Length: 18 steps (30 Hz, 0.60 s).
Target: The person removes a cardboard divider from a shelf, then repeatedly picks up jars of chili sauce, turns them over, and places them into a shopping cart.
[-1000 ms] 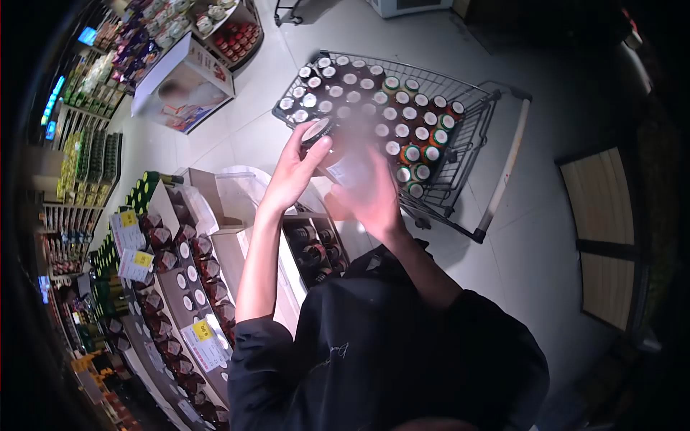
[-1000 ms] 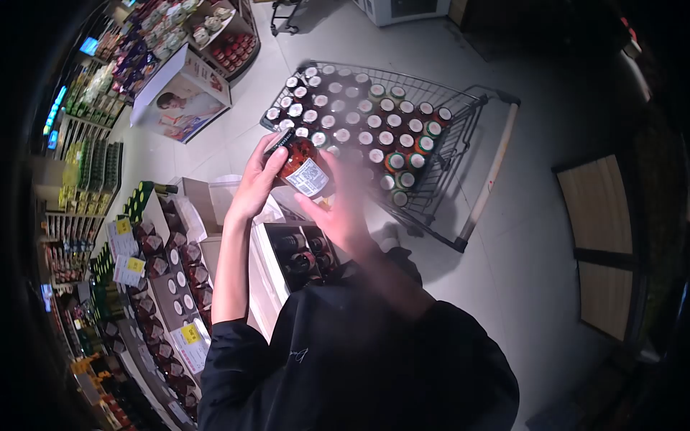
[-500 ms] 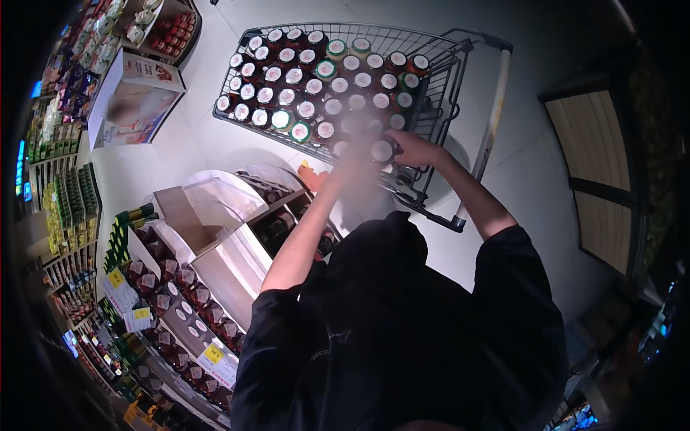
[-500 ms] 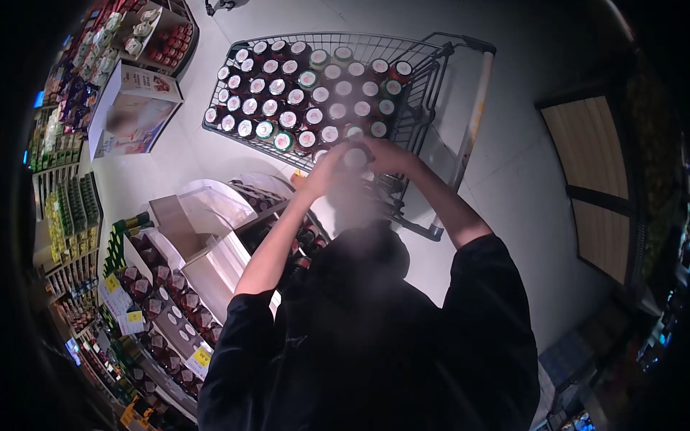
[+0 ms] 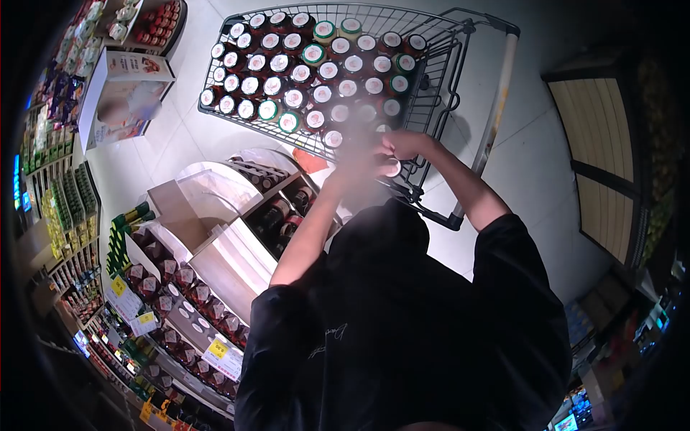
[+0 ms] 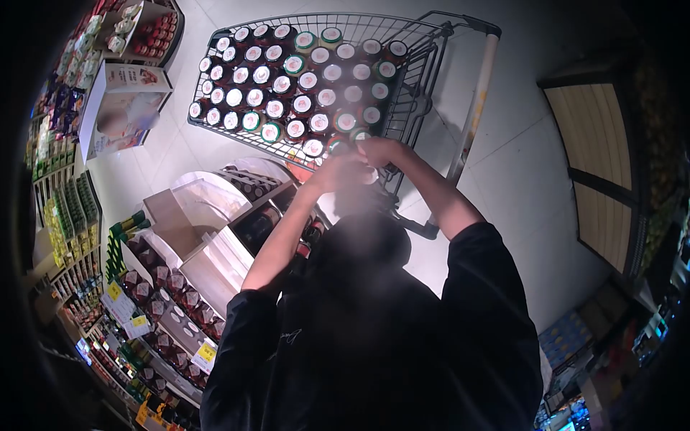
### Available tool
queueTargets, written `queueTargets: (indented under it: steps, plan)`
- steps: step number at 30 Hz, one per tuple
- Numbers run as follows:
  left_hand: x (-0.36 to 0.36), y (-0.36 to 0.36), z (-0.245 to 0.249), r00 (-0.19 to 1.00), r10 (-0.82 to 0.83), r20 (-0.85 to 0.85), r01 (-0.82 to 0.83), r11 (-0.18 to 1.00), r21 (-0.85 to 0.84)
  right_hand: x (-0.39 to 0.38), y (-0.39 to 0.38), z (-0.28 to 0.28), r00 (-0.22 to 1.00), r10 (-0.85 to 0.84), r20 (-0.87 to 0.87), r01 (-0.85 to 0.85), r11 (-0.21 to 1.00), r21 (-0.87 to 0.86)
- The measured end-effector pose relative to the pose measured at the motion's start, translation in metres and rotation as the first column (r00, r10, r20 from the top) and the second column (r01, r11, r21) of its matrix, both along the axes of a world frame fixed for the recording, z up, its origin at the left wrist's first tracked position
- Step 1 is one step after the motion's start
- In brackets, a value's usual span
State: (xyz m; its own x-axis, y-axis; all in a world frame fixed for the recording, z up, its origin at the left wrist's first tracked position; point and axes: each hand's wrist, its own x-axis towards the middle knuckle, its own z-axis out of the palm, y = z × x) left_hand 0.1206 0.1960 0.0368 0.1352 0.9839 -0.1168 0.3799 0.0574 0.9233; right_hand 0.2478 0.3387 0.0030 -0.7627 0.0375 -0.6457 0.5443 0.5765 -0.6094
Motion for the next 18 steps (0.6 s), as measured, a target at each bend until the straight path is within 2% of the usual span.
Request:
queueTargets:
  steps: [3, 5, 6, 8, 9, 11, 12, 14, 17, 18]
  plan:
    - [0.000, -0.003, -0.030, 0.999, 0.033, 0.006, -0.033, 0.999, -0.015, 0.003, -0.001, -0.002, 0.994, -0.071, -0.079, 0.069, 0.997, -0.033]
    - [0.005, -0.006, -0.046, 0.938, 0.053, -0.342, -0.072, 0.996, -0.044, 0.002, -0.002, -0.003, 0.996, -0.068, -0.053, 0.068, 0.998, 0.004]
    - [0.004, -0.008, -0.044, 0.938, 0.056, -0.342, -0.076, 0.996, -0.045, 0.003, -0.004, 0.000, 0.997, -0.064, -0.052, 0.064, 0.998, 0.003]
    - [0.002, -0.013, -0.039, 0.935, 0.058, -0.349, -0.092, 0.993, -0.080, 0.005, -0.008, 0.006, 0.982, -0.173, -0.081, 0.175, 0.985, 0.014]
    - [0.004, -0.009, -0.016, 0.934, 0.067, -0.350, -0.101, 0.992, -0.079, 0.005, -0.008, 0.005, 0.983, -0.164, -0.082, 0.166, 0.986, 0.014]
    - [0.007, 0.002, 0.048, 0.771, -0.074, -0.633, -0.151, 0.944, -0.294, 0.003, -0.008, 0.002, 0.992, -0.124, -0.039, 0.124, 0.992, 0.008]
    - [0.007, -0.005, 0.044, 0.769, -0.065, -0.636, -0.161, 0.943, -0.291, 0.002, -0.008, 0.002, 0.992, -0.115, -0.044, 0.115, 0.993, 0.010]
    - [0.004, -0.025, 0.027, 0.579, 0.139, -0.803, -0.336, 0.939, -0.080, 0.002, -0.011, 0.003, 0.982, -0.183, -0.051, 0.184, 0.983, 0.019]
    - [-0.002, -0.047, 0.024, 0.561, 0.226, -0.796, -0.401, 0.916, -0.023, 0.008, -0.014, 0.009, 0.977, -0.185, -0.106, 0.186, 0.982, 0.005]
    - [-0.006, -0.058, 0.020, 0.579, 0.266, -0.770, -0.343, 0.937, 0.065, 0.010, -0.016, 0.002, 0.972, -0.162, -0.172, 0.170, 0.985, 0.036]
